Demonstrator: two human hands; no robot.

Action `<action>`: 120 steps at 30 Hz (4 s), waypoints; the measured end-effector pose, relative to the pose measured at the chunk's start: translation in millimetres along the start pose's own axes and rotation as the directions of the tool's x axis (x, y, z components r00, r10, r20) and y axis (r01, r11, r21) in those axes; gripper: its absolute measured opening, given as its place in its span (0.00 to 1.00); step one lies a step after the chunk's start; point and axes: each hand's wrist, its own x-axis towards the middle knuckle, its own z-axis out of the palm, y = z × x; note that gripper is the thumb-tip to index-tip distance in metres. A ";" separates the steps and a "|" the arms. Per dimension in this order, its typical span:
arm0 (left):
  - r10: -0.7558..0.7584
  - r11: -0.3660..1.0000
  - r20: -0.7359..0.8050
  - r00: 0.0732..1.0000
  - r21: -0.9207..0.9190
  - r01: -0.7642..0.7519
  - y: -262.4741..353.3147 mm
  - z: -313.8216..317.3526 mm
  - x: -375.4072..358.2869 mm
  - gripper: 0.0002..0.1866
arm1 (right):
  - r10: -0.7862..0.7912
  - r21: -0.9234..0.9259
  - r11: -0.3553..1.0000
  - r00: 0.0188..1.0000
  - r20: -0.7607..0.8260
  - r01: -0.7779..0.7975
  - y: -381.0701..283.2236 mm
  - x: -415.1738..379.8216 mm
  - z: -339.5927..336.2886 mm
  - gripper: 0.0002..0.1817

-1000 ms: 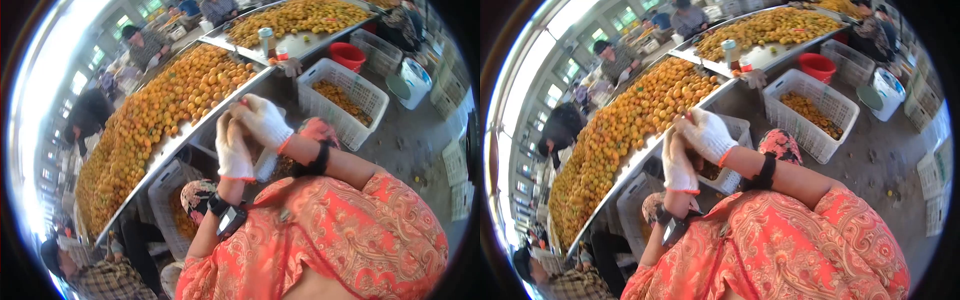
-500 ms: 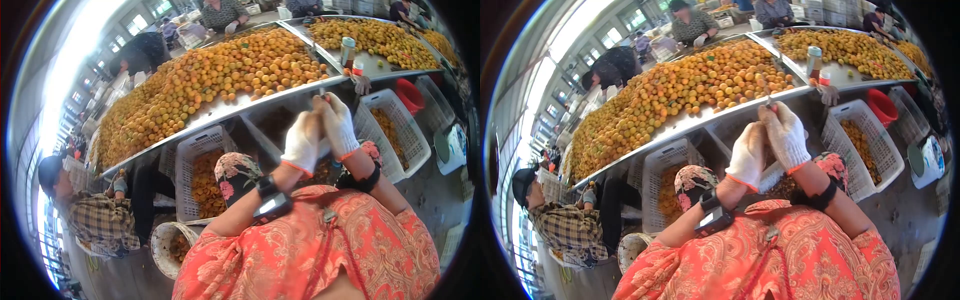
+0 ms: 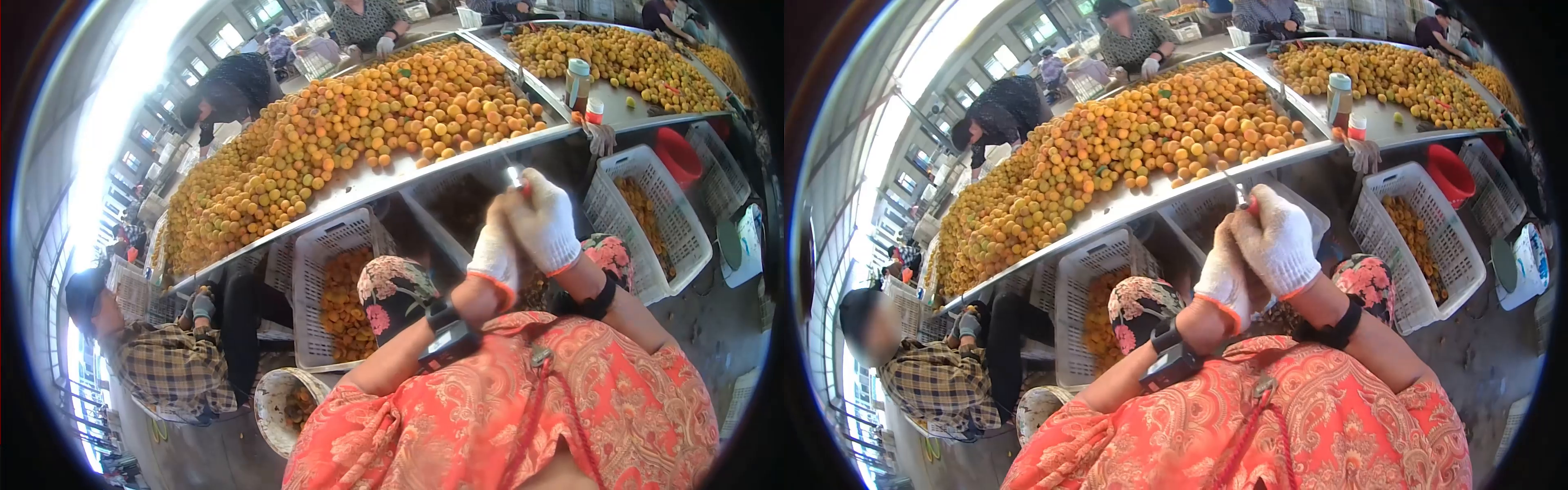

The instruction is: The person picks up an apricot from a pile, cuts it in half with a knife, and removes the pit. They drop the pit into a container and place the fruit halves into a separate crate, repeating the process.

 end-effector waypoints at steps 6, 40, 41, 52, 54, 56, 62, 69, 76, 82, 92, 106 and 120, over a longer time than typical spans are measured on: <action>-0.211 0.920 -0.377 0.902 0.235 0.314 1.7 -4.9 -12.7 0.29 | -0.089 -0.046 0.994 0.989 0.118 0.095 11.0 -7.4 -2.8 0.09; 0.010 0.994 0.034 0.999 0.106 -0.014 9.2 -38.2 16.6 0.18 | -0.015 -0.217 0.975 0.980 0.197 0.058 20.2 -16.4 -27.5 0.19; 0.048 0.992 -0.014 0.999 0.115 -0.046 5.8 -39.7 16.2 0.18 | 0.005 -0.241 0.969 0.974 0.228 0.051 23.0 -14.9 -26.0 0.20; -0.001 0.978 -0.172 0.985 0.206 0.037 19.3 -55.3 18.0 0.20 | 0.264 0.318 0.882 0.924 0.275 -0.347 35.4 -0.3 -11.5 0.09; -0.178 0.968 0.159 0.971 0.207 0.144 25.2 -60.8 13.5 0.24 | 0.373 0.533 0.732 0.904 0.209 -0.424 33.0 0.4 -18.5 0.12; -0.112 0.974 0.088 0.990 0.209 0.091 22.9 -53.5 9.2 0.27 | 0.367 0.587 0.677 0.895 0.252 -0.443 35.9 6.1 -28.9 0.14; -0.123 0.947 0.231 0.965 0.318 0.045 23.0 -47.4 0.8 0.29 | -0.084 0.252 0.963 0.994 -0.064 0.097 38.0 17.7 -38.2 0.23; -0.145 0.954 0.225 0.964 0.289 0.076 22.3 -48.6 1.0 0.30 | -0.002 0.632 0.775 1.000 0.018 -0.010 8.5 12.7 -49.6 0.15; -0.164 0.966 0.080 0.983 0.217 0.143 20.0 -42.1 -0.3 0.29 | 0.053 0.536 0.832 0.983 0.176 -0.141 10.1 10.0 -49.4 0.14; -0.143 0.968 0.075 0.987 0.217 0.124 16.5 -37.5 -1.6 0.25 | 0.142 0.687 0.685 0.969 0.203 -0.244 9.8 14.3 -40.6 0.18; -0.060 0.955 0.167 0.984 0.297 0.007 9.9 -29.0 -13.6 0.06 | 0.266 0.869 0.415 0.949 0.167 -0.269 6.7 12.2 -27.5 0.19; -0.148 0.948 0.142 0.979 0.303 0.099 5.2 -39.8 -8.4 0.11 | 0.179 0.939 0.190 0.950 0.255 -0.288 17.6 8.9 -22.8 0.25; -0.073 0.900 0.175 0.982 0.436 -0.011 3.4 -33.0 2.9 0.10 | 0.524 0.922 -0.109 0.767 0.371 -0.372 41.9 20.7 -9.3 0.18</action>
